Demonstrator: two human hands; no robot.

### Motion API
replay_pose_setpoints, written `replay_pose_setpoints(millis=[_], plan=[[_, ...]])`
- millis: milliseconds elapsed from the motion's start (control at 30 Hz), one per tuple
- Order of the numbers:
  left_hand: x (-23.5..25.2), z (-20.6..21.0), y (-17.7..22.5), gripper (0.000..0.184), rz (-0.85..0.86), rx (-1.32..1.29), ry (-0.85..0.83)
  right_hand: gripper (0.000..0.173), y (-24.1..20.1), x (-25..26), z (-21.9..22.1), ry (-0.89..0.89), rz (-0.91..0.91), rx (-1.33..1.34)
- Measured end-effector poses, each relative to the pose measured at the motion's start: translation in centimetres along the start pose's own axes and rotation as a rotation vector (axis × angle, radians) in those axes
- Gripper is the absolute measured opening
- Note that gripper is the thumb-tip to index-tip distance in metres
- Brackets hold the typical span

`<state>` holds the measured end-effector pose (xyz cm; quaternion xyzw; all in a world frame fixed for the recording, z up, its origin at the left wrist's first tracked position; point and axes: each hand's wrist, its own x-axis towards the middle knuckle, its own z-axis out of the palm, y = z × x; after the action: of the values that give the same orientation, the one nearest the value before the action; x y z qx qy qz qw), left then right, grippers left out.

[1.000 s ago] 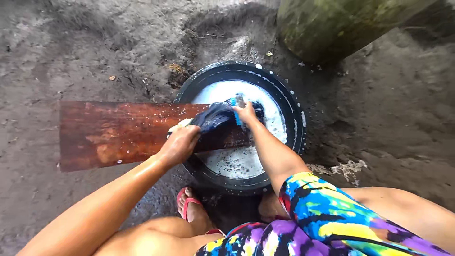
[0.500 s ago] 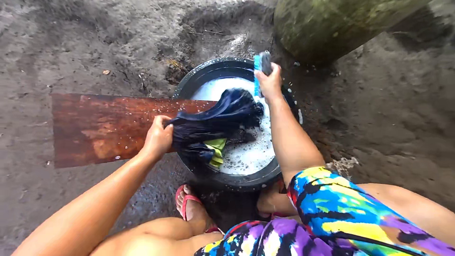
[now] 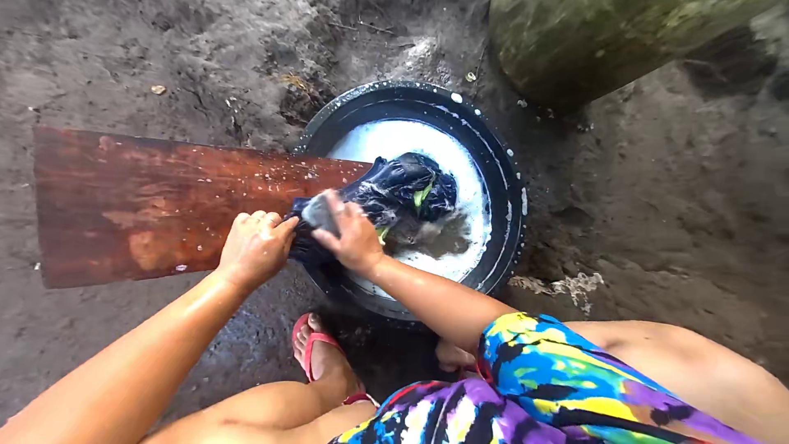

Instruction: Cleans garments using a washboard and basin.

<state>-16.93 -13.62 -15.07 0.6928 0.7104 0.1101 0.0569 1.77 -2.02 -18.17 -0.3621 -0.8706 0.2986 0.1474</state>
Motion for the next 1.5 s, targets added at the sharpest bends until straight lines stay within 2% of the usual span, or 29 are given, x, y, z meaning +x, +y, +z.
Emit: replay_pose_setpoints(millis=[67,100,200,267,333,400,467,500,633,667,700,767,833,900,967,1067,1167,1233,1300,1333,1400,1500], plan=[[-0.4,-0.2,-0.4,0.026,0.018,0.014,0.01,0.069,0.9,1.5,-0.4,-0.046,-0.103,-0.048],[-0.8,-0.3,-0.6,0.027,0.022,0.018,0.009,0.067,2.9,2.2,-1.2,-0.062,-0.024,-0.071],[-0.9,-0.5,-0.5,0.028,0.027,0.038,0.011,0.071,10.5,4.3,-4.6,-0.02,0.394,-0.165],[-0.8,-0.5,-0.5,0.028,0.045,0.06,0.017,0.075,11.9,5.2,-5.2,0.049,0.588,-0.167],[-0.7,-0.2,-0.7,0.028,0.065,0.076,0.026,0.075,7.3,4.5,-3.7,0.037,0.504,-0.132],[-0.8,-0.1,-0.7,0.028,0.063,0.066,0.02,0.074,0.8,2.3,-1.1,-0.048,0.264,-0.069],[-0.9,-0.1,-0.8,0.027,0.066,0.041,0.027,0.072,-1.7,1.0,-0.3,-0.128,0.092,-0.026],[-1.0,-0.2,-0.9,0.028,0.068,0.036,0.029,0.07,-0.5,1.3,-0.9,-0.122,0.092,-0.025],[-1.2,-0.3,-0.7,0.028,0.054,0.023,0.004,0.073,11.7,3.9,-5.4,-0.031,0.49,-0.136],[-1.0,-0.4,-0.6,0.028,0.061,0.027,0.002,0.074,13.5,4.3,-5.9,0.009,0.572,-0.148],[-0.8,-0.5,-0.6,0.028,0.07,0.036,0.004,0.076,13.4,4.6,-5.9,0.031,0.615,-0.139],[-0.6,-0.6,-0.7,0.03,0.086,0.052,-0.009,0.077,8.6,4.2,-4.2,0.015,0.532,-0.095],[-0.8,-0.6,-0.8,0.03,0.091,0.058,-0.02,0.076,1.5,2.4,-1.2,-0.059,0.31,-0.026],[-0.9,-0.6,-1.0,0.027,0.107,0.053,-0.003,0.074,-2.3,1.0,-0.2,-0.149,0.131,0.041],[-0.8,-0.7,-1.4,0.031,0.12,0.047,0.008,0.071,0.6,1.3,-1.5,-0.132,0.161,0.05],[-0.8,-1.0,-0.8,0.032,0.11,0.075,-0.038,0.074,11.0,2.3,-5.5,-0.079,0.471,-0.02],[0.7,-3.1,0.3,0.029,0.11,0.179,-0.164,0.078,18.3,2.0,-9.2,0.002,0.717,0.135],[2.7,-3.9,2.0,0.02,0.088,0.178,-0.24,0.08,20.3,2.0,-10.4,0.17,0.74,0.353],[6.3,-3.9,4.5,0.026,0.034,0.141,-0.284,0.088,21.2,2.3,-10.4,0.383,0.737,0.62],[8.8,-3.6,5.7,0.028,-0.007,0.108,-0.275,0.092,21.4,2.7,-10.2,0.43,0.751,0.692],[13.6,-1.4,8.1,0.031,-0.15,0.015,-0.26,0.092,21.5,2.6,-9.8,0.408,0.814,0.687],[19.1,3.3,11.4,0.043,-0.462,-0.056,-0.318,0.091,22.7,1.9,-8.8,0.326,0.896,0.65]])
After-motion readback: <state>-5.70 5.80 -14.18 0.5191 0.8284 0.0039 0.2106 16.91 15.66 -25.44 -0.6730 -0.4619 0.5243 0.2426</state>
